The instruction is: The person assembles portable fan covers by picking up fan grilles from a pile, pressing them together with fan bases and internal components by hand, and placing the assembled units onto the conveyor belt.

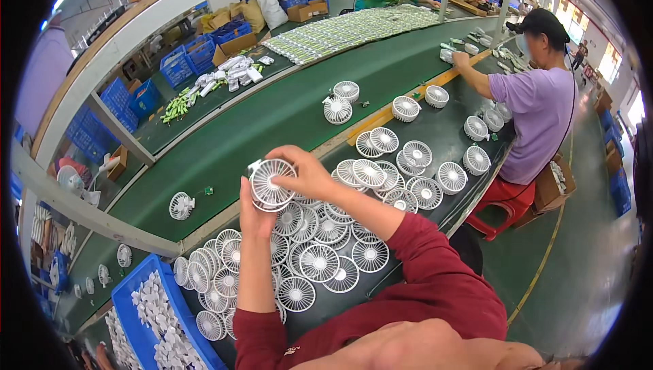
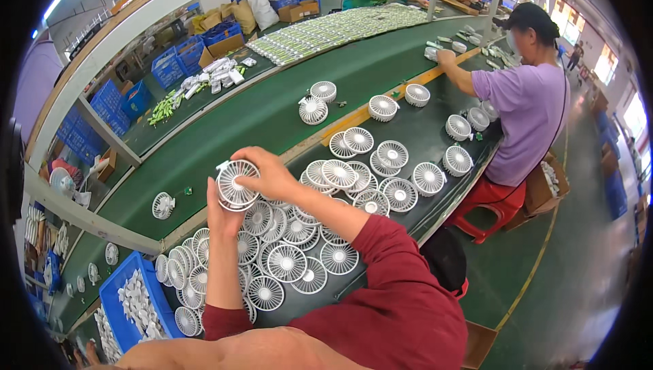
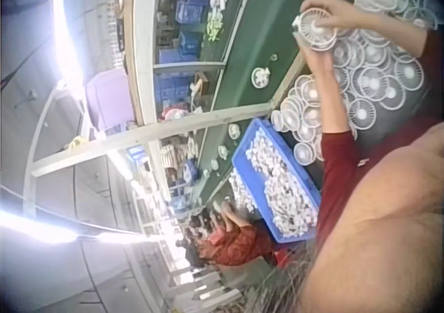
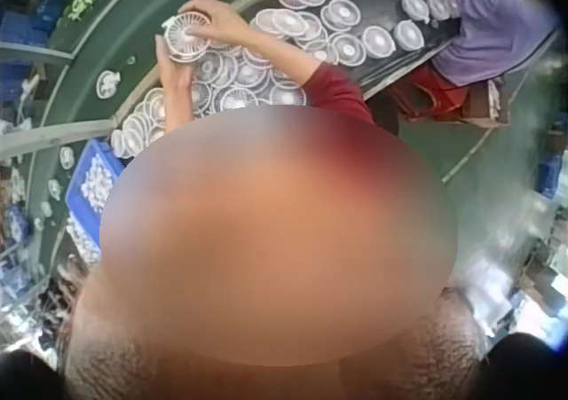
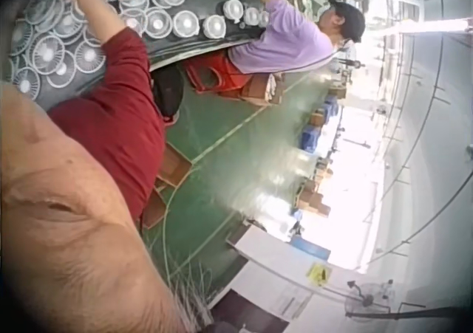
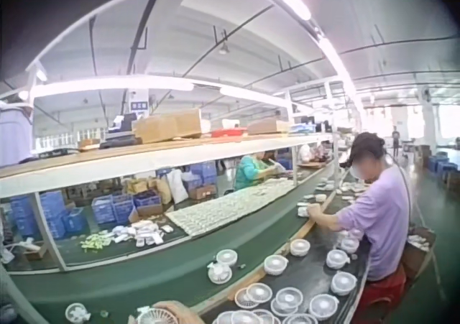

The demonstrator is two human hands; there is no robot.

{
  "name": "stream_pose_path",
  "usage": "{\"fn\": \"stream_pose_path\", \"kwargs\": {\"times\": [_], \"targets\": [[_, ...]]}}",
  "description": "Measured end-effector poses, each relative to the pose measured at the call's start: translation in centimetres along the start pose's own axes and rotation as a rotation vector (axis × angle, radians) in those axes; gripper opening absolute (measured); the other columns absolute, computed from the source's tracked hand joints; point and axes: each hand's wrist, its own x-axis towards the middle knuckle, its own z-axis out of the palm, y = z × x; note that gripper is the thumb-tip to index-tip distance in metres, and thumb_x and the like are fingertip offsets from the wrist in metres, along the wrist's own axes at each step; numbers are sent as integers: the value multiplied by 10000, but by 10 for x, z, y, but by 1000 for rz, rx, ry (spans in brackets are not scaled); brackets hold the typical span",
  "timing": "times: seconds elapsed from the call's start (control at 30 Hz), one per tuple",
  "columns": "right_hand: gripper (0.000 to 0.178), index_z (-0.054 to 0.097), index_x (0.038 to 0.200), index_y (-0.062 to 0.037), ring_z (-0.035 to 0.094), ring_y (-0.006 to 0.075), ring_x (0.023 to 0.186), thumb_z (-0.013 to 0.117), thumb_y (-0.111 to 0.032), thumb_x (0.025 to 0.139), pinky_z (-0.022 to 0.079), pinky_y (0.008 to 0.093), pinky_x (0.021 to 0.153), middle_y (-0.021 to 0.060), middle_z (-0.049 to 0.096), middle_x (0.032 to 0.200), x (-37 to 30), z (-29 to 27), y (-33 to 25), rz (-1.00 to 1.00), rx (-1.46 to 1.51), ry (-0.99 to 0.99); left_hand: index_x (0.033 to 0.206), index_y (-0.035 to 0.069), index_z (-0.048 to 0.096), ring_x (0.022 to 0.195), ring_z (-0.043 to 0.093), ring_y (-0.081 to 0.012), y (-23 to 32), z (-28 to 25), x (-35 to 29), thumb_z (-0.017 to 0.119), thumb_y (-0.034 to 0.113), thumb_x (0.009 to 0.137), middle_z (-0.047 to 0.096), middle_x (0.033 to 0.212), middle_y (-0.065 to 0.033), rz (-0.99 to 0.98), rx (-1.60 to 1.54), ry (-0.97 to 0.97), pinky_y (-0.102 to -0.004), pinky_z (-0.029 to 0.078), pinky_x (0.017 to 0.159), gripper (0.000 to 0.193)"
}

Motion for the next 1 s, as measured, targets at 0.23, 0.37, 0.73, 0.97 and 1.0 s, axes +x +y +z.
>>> {"fn": "stream_pose_path", "kwargs": {"times": [0.23, 0.37, 0.73, 0.97, 1.0], "targets": [[486, 538, 1250, -102, 439, 394, 1192, 655, -217, 793, 380, 476, 1002, 194, 464, 1290, -38, 35, -20, -386, -318, -113, 1252, 105, 518, 1178, 534, -257, -9, -25, -44, 404, 441, 976, 552, 1279, -101, -9, -189, 34, -446, 449, 984, 450], [780, 340, 1429, -123, 346, 440, 1287, 610, -515, 811, 288, 506, 1067, 258, 336, 1397, -53, 36, -15, -349, -286, -222, 1293, 90, 467, 1181, 525, -263, -11, 8, -66, 342, 425, 1002, 539, 1276, -100, 164, -86, 213, -429, 443, 986, 461], [558, 261, 1416, -47, 367, 227, 1294, 338, -397, 988, 279, 354, 1076, 133, 388, 1353, -50, 91, -20, 146, 598, -283, 1255, -3, 361, 1113, 440, -204, -29, 3, -73, 423, 320, 992, 421, 1206, -125, 1050, 900, 326, -346, 352, 976, 421], [652, 286, 1409, -76, 443, 215, 1229, 467, -487, 936, 356, 346, 1021, 128, 435, 1334, -22, 90, -3, 383, 357, -246, 1329, 12, 328, 1180, 454, -227, -11, -18, -43, 396, 238, 1007, 441, 1293, -151, 929, 895, 208, -351, 336, 1029, 399], [696, 270, 1415, -57, 462, 228, 1220, 514, -475, 915, 370, 355, 1013, 152, 428, 1348, -17, 87, -6, 423, 403, -298, 1344, 21, 311, 1202, 440, -230, -5, -22, -39, 381, 237, 1012, 425, 1321, -157, 894, 857, 196, -349, 327, 1039, 402]]}}
